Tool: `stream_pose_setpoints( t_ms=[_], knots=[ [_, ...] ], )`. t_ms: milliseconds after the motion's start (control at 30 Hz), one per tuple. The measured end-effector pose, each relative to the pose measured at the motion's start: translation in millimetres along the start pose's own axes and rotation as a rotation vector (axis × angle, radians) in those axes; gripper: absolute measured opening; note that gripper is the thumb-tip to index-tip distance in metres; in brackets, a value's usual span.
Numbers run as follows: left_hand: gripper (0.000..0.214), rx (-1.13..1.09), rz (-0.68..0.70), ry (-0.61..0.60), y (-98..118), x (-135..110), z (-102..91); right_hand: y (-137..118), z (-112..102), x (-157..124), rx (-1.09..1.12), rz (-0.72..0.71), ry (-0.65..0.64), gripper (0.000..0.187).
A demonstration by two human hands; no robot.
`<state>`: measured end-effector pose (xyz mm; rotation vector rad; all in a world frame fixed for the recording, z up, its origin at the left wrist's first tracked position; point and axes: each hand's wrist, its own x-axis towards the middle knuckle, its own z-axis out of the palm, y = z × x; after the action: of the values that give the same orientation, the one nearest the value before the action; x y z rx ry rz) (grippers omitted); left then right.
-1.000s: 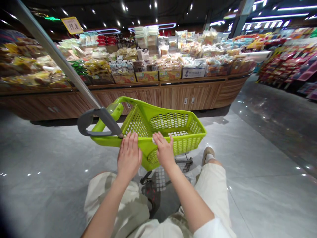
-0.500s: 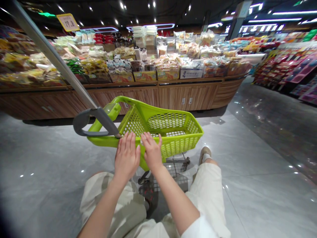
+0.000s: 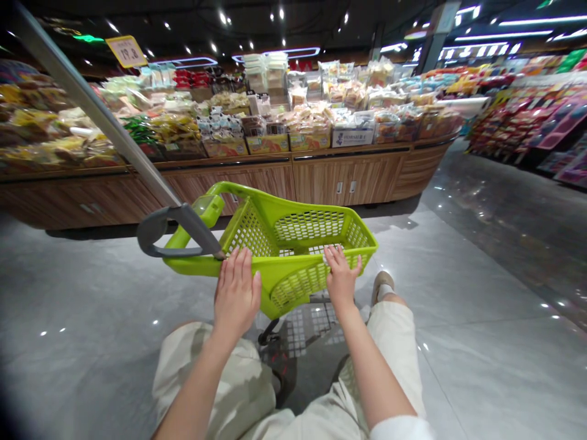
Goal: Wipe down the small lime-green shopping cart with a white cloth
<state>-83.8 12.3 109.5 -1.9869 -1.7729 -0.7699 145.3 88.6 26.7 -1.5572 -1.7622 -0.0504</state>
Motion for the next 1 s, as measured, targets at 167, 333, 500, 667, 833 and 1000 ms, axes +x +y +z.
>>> stream_pose_setpoints(
  t_ms=[167, 333, 500, 667, 833, 1000],
  knots=[
    [0.051, -0.014, -0.011, 0.011, 3.2, 0.4, 1.0, -82.3, 4.8, -0.6, 0.139, -0.102, -0.076, 0.071],
    [0.050, -0.006, 0.005, -0.006, 1.3, 0.2, -0.7, -143.1, 1.3, -0.6, 0.298, -0.377, -0.213, 0.065],
    [0.051, -0.007, 0.003, -0.010, -1.8, -0.7, -1.8, -80.7, -4.1, -1.0, 0.163, -0.291, -0.178, 0.079],
    [0.051, -0.020, -0.009, -0.015, -1.4, -1.2, -1.4, -4.9, -8.6, -2.0, -0.010, -0.191, -0.088, 0.079],
    [0.050, -0.023, 0.000, -0.008, 1.4, 0.0, -2.6, -30.2, -0.5, -2.3, 0.001, -0.114, -0.017, 0.073],
    [0.050, 0.008, 0.010, -0.036, 2.2, 1.7, -4.4, -125.2, 4.2, -0.8, 0.227, -0.405, -0.150, 0.067]
  ],
)
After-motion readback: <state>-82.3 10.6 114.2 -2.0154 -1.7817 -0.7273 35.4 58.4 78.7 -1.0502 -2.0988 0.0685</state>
